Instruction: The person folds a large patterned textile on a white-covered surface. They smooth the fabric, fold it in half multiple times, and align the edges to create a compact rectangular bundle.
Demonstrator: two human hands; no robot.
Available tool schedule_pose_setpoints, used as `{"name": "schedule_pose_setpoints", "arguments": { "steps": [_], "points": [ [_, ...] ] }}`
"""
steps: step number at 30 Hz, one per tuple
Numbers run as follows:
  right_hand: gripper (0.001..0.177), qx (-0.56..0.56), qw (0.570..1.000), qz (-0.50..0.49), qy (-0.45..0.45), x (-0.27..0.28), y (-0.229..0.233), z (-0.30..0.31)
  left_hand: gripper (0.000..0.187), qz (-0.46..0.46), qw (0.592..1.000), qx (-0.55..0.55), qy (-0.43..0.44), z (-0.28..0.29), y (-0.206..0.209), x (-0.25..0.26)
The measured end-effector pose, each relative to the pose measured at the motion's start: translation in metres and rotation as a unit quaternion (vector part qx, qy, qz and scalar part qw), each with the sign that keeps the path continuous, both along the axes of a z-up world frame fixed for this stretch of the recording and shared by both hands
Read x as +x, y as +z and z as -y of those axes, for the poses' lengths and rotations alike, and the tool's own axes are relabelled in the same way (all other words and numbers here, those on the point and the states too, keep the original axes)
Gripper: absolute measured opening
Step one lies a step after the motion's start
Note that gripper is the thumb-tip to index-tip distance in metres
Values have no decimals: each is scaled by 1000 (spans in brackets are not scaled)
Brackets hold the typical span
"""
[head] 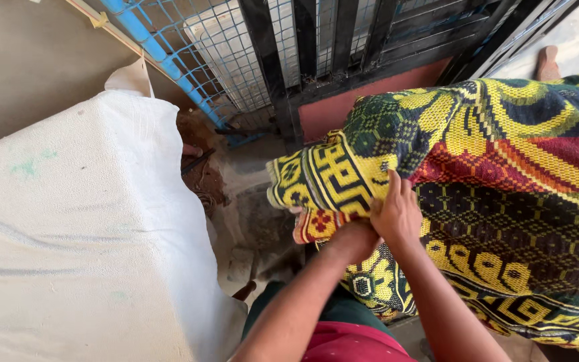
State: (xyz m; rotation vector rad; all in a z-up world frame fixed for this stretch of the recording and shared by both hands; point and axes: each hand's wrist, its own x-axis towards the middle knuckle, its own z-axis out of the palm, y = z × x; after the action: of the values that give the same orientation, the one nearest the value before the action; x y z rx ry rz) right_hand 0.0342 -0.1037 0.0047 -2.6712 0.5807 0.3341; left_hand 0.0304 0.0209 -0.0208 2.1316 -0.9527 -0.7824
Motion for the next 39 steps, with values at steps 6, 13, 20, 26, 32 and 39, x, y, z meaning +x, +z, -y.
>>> {"name": "schedule_pose_setpoints", "arguments": {
  "steps": [6, 13, 20, 26, 32, 39],
  "points": [
    [39, -19, 997, -78, -4, 16, -59, 10, 30, -269, 875, 54, 399, -80, -34, 48],
    [32, -97, 994, -37, -34, -4, -67, 2, 98, -393, 650, -84, 645, -159, -186, 81],
    [40, -126, 987, -85, -58, 17, -46, -15, 79, -534, 518, -268, 612, -142, -189, 98],
    [44, 92, 985, 147, 15, 34, 26, -66, 62, -408, 725, -378, 407, -145, -56, 106],
    [53, 305, 938, 77, -148, 63, 73, -126, 89, -178, 965, -146, 127, -134, 57, 92],
    [34, 26, 972, 231, -46, 49, 64, -108, 72, -271, 941, -142, 148, -163, 73, 93]
  ]
}}
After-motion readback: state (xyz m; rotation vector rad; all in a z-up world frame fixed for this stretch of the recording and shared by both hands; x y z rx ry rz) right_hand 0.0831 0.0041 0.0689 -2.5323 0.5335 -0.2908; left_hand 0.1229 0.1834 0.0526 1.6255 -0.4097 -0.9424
